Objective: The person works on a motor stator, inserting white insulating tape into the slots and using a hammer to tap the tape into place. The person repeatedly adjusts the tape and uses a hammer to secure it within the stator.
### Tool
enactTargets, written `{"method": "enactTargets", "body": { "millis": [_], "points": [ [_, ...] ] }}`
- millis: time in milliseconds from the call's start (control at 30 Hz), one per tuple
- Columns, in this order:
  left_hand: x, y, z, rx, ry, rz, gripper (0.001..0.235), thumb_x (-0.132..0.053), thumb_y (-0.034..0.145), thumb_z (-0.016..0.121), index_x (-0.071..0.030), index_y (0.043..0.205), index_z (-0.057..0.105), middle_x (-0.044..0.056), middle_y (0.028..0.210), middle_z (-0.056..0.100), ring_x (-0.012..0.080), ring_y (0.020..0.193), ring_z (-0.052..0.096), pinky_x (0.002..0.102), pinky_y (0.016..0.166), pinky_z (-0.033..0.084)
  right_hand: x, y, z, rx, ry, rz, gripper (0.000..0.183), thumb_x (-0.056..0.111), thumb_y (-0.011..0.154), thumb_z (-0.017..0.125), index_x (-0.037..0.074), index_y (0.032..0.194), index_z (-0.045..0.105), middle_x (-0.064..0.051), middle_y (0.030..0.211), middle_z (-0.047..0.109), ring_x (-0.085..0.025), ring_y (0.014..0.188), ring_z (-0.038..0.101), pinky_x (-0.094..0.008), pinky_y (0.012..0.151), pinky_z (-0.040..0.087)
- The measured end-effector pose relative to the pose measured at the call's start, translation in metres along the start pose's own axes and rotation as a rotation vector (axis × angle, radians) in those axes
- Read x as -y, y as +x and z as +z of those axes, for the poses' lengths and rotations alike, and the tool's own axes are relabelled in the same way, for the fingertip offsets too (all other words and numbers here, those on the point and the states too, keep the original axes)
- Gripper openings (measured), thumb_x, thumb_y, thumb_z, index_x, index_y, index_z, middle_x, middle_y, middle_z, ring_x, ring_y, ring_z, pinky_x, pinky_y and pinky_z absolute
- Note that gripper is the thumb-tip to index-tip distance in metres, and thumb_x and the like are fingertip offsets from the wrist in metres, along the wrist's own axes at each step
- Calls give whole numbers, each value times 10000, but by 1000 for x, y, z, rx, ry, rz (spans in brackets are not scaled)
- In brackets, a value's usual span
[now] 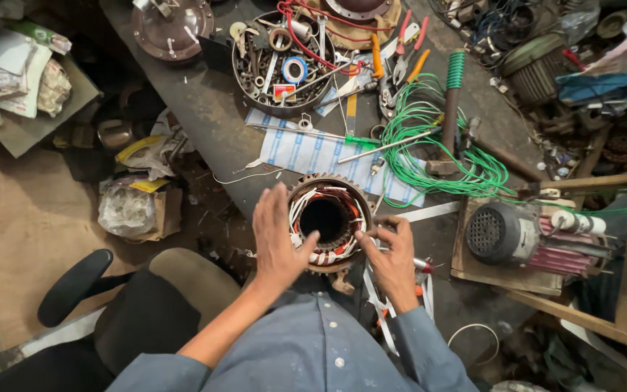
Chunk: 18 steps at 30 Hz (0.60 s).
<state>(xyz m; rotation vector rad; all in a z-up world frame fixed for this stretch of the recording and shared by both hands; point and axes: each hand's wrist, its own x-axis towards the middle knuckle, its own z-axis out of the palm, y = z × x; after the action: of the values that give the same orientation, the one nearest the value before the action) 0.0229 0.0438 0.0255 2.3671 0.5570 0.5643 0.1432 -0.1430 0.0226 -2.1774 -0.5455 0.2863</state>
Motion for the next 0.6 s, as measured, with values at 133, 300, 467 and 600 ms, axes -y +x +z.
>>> {"method": "enactTargets", "body": {
  "millis": [133,300,467,600],
  "points": [
    [17,20,13,160,-66,-248,1157,-226,674,877,11,1566,181,287,1471,427,464,1349,435,497,1103,358,-11,6,10,43,110,33,230,250,867,790,20,882,783,-170,1478,524,-357,1314,560,-409,1065,438],
    [36,31,28,262,-118,-406,1007,-90,719,782,-52,1580,261,208,1392,546,411,1253,556,469,1027,463,-21,14,13,162,242,225,263,285,856,755,24,885,760,-112,1542,531,-272,1324,591,-346,1052,473],
    [44,30,31,228,-122,-313,884,10,712,712,-37,1522,362,223,1350,552,440,1227,557,480,1024,465,-32,14,19,171,401,327,245,245,848,770,2,864,750,-102,1547,535,-262,1352,555,-334,1069,436],
    [43,32,29,244,-183,-286,883,27,715,692,-23,1525,344,219,1377,541,444,1208,564,489,992,476,-40,20,23,205,390,274,200,195,838,777,4,897,786,-105,1582,469,-256,1398,489,-335,1113,387]
  ]
}}
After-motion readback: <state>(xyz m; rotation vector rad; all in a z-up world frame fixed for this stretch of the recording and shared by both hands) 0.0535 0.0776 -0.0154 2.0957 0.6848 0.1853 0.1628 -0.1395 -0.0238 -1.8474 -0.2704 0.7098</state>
